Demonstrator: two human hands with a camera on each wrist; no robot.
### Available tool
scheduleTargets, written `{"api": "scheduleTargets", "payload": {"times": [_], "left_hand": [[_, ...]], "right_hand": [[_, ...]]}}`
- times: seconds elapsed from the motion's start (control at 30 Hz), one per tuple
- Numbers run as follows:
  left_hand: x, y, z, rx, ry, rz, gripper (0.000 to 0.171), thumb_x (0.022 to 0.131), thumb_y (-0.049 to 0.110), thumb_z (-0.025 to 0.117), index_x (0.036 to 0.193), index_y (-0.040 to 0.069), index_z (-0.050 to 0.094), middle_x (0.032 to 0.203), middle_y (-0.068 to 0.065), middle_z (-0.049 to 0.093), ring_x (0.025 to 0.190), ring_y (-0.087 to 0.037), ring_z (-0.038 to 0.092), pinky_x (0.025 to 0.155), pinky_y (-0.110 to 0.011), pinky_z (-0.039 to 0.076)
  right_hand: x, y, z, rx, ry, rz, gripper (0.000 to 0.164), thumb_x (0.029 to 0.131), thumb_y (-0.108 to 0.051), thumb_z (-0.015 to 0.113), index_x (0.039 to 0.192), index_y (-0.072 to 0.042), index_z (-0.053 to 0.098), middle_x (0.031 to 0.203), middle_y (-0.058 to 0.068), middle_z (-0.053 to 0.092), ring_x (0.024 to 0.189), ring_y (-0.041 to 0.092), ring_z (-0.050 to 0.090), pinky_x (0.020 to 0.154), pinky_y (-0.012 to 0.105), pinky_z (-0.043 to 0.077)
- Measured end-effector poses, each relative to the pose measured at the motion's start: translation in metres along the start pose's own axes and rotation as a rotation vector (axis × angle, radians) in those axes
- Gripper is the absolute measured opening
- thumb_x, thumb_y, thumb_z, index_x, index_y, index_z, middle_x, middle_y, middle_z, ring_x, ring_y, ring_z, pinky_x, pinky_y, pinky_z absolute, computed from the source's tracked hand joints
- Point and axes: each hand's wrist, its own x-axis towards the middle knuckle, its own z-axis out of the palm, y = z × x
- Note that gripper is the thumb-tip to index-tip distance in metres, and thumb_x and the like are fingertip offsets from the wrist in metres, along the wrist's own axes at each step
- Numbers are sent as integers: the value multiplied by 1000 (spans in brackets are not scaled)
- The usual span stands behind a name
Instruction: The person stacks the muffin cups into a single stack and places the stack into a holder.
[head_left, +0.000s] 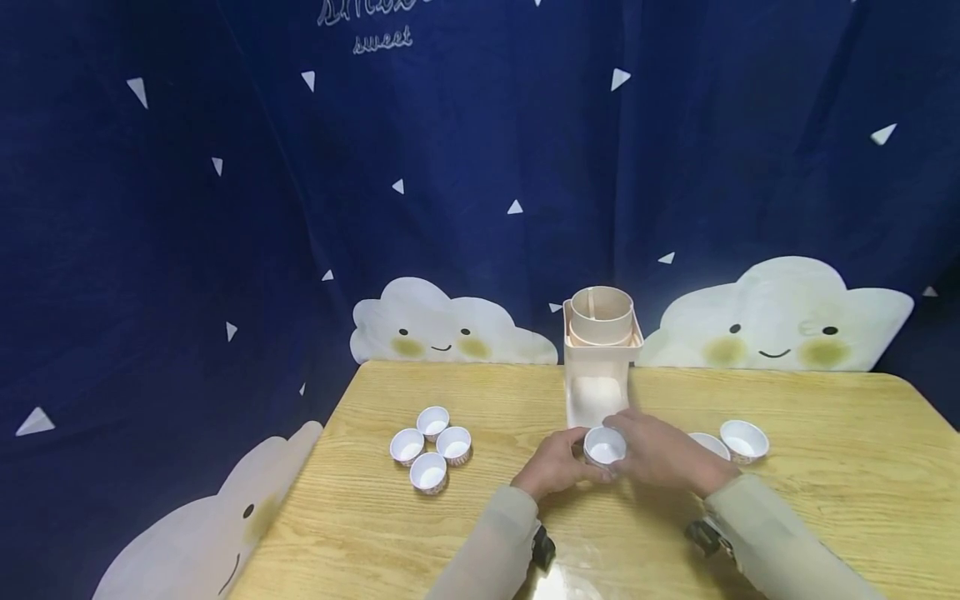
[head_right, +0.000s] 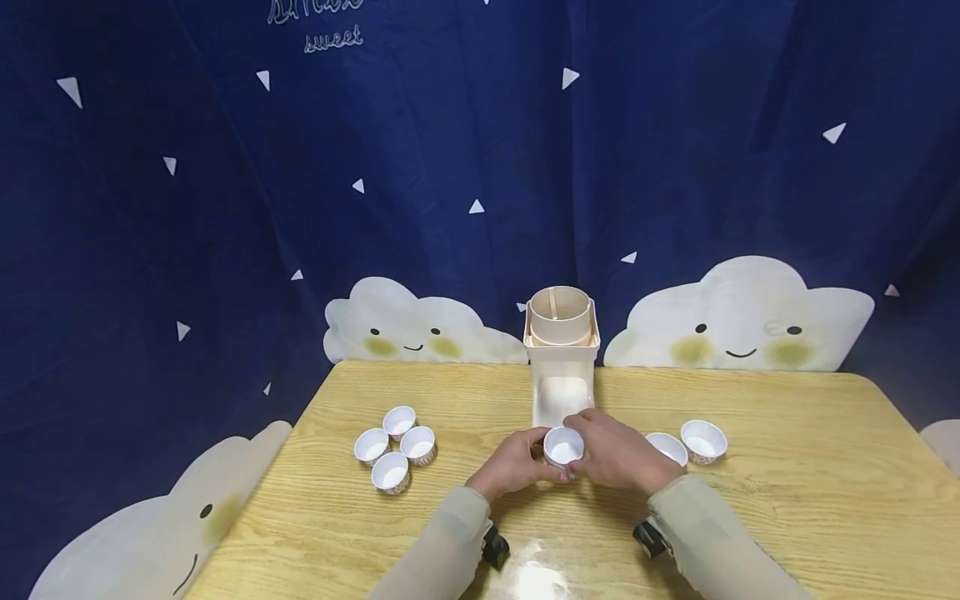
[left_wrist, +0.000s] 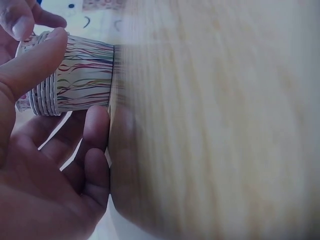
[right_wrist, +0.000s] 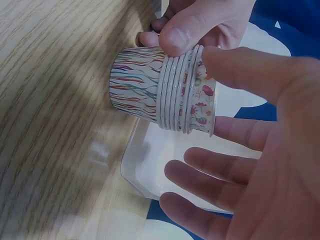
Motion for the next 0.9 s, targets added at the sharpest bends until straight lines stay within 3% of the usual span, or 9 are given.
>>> {"api": "scheduleTargets", "payload": {"times": [0.5,0.67,0.77,0.9], "left_hand": [[0,-2,-1,-3,1,6,54,69,21,91,118,30,70,113,14,70,113,-8,58,107,-40,42],[0,-2,-1,-17,-10,4,53,69,18,90,117,29,70,110,13,70,106,-6,58,101,-35,44],[0,-2,0,-6,-17,12,54,70,17,90,118,27,69,107,12,70,100,-4,57,95,-29,45],[-1,-1,0,20,-8,14,56,70,17,89,121,26,67,107,12,69,97,-3,57,89,-25,46]], "right_hand": [[-6,5,2,-10,16,15,33,83,-31,77,107,-11,65,95,-2,66,88,12,61,78,36,54],[-8,6,1,-4,6,24,30,85,-31,76,107,-12,67,96,-2,67,91,15,63,81,40,55],[-12,7,-2,6,2,54,34,87,-28,73,113,-8,66,104,6,70,99,25,66,87,47,55],[-18,9,-7,60,-10,145,53,92,-31,67,134,1,55,126,20,65,116,40,62,98,57,50]]}}
